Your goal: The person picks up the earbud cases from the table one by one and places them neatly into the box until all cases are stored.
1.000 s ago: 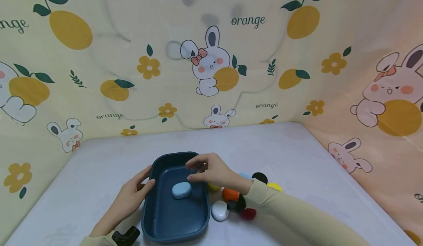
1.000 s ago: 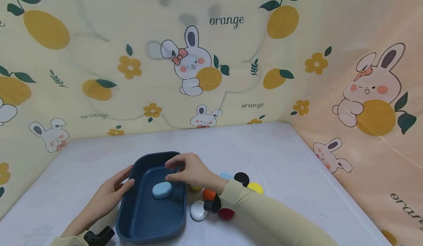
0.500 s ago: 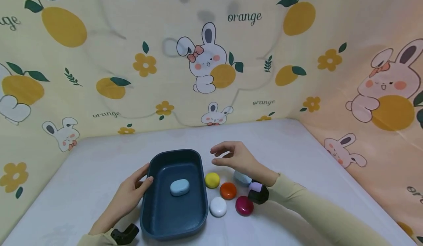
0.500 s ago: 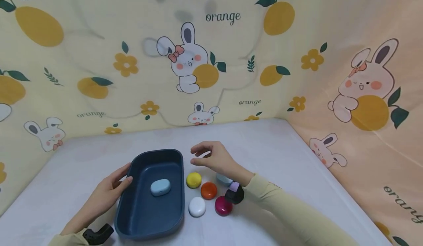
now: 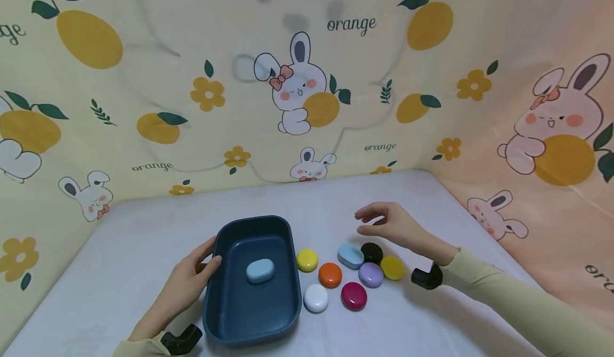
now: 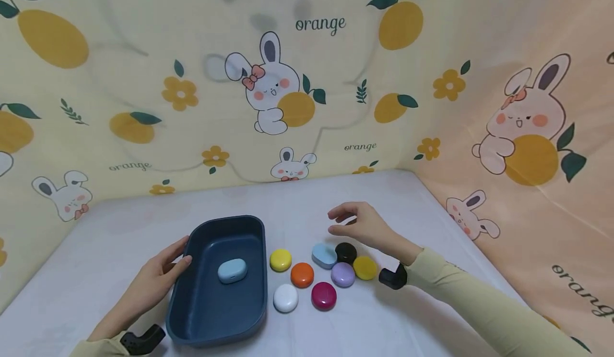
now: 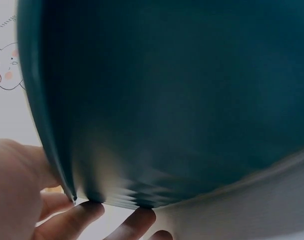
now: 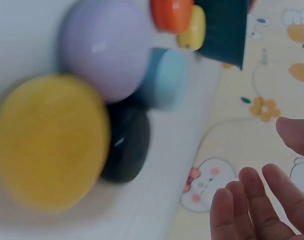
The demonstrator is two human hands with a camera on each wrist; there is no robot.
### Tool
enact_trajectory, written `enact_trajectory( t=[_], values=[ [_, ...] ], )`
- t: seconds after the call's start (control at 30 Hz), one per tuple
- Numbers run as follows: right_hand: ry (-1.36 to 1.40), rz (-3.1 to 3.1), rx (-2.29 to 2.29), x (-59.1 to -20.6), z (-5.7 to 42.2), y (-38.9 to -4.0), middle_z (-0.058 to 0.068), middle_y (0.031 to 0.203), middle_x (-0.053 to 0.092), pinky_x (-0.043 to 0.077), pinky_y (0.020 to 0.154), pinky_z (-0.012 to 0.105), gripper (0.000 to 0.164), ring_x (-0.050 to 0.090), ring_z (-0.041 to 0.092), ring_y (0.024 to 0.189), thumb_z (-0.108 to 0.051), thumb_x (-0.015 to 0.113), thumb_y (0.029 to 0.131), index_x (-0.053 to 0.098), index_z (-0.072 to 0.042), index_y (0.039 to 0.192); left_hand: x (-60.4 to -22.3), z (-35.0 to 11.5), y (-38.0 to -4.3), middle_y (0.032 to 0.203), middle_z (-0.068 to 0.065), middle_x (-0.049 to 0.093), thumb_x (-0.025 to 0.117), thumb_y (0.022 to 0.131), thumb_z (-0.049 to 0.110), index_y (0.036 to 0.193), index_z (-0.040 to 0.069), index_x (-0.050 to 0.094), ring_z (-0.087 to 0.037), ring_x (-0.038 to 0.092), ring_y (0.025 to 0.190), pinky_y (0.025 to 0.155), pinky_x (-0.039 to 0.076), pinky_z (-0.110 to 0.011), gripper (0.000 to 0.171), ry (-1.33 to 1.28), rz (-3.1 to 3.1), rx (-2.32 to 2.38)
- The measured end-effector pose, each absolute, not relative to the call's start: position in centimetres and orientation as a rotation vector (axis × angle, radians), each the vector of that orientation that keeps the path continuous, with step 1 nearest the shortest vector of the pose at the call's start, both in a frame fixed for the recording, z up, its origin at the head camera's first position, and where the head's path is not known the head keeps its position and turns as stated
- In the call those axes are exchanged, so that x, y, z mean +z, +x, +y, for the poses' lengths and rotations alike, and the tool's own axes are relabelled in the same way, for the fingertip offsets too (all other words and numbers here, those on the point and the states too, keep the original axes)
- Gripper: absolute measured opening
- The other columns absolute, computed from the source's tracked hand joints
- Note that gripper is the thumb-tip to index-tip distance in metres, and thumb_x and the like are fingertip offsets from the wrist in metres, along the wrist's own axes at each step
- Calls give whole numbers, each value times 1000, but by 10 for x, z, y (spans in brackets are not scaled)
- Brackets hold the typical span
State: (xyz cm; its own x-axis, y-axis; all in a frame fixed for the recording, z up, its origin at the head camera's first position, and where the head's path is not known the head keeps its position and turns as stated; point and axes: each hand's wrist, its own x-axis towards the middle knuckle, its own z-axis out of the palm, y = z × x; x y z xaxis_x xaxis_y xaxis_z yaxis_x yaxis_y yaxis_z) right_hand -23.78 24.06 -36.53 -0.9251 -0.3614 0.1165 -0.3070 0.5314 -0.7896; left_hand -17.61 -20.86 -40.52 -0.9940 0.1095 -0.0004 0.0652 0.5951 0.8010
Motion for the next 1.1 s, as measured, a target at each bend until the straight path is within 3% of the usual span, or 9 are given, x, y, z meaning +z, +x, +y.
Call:
enact_trajectory(
  t=[0.2, 0.43, 1.1],
  values=[
    [-548, 2735, -1329, -378, 269, -228, 14, 114, 67, 53, 86, 30, 36, 60, 30, 105, -24, 78, 87, 69, -5, 117, -407, -208, -176, 151, -21, 38, 52, 104, 32, 155, 6, 29, -36, 59, 117, 86, 55, -42, 61, 157, 2753, 1403],
    [-475, 2758, -1317, -391, 292, -218, 12, 111, 68, 52, 84, 27, 39, 62, 23, 101, -25, 77, 88, 68, -1, 117, -408, -209, -176, 151, -21, 38, 52, 104, 32, 155, 6, 28, -36, 58, 117, 87, 54, -43, 62, 173, 2745, 1420],
    [-390, 2670, -1372, -401, 320, -190, 11, 113, 68, 53, 81, 24, 43, 62, 26, 100, -19, 79, 85, 66, 1, 121, -405, -208, -176, 150, -22, 38, 51, 104, 31, 155, 6, 28, -37, 59, 116, 86, 55, -42, 61, 174, 2761, 1411]
  ],
)
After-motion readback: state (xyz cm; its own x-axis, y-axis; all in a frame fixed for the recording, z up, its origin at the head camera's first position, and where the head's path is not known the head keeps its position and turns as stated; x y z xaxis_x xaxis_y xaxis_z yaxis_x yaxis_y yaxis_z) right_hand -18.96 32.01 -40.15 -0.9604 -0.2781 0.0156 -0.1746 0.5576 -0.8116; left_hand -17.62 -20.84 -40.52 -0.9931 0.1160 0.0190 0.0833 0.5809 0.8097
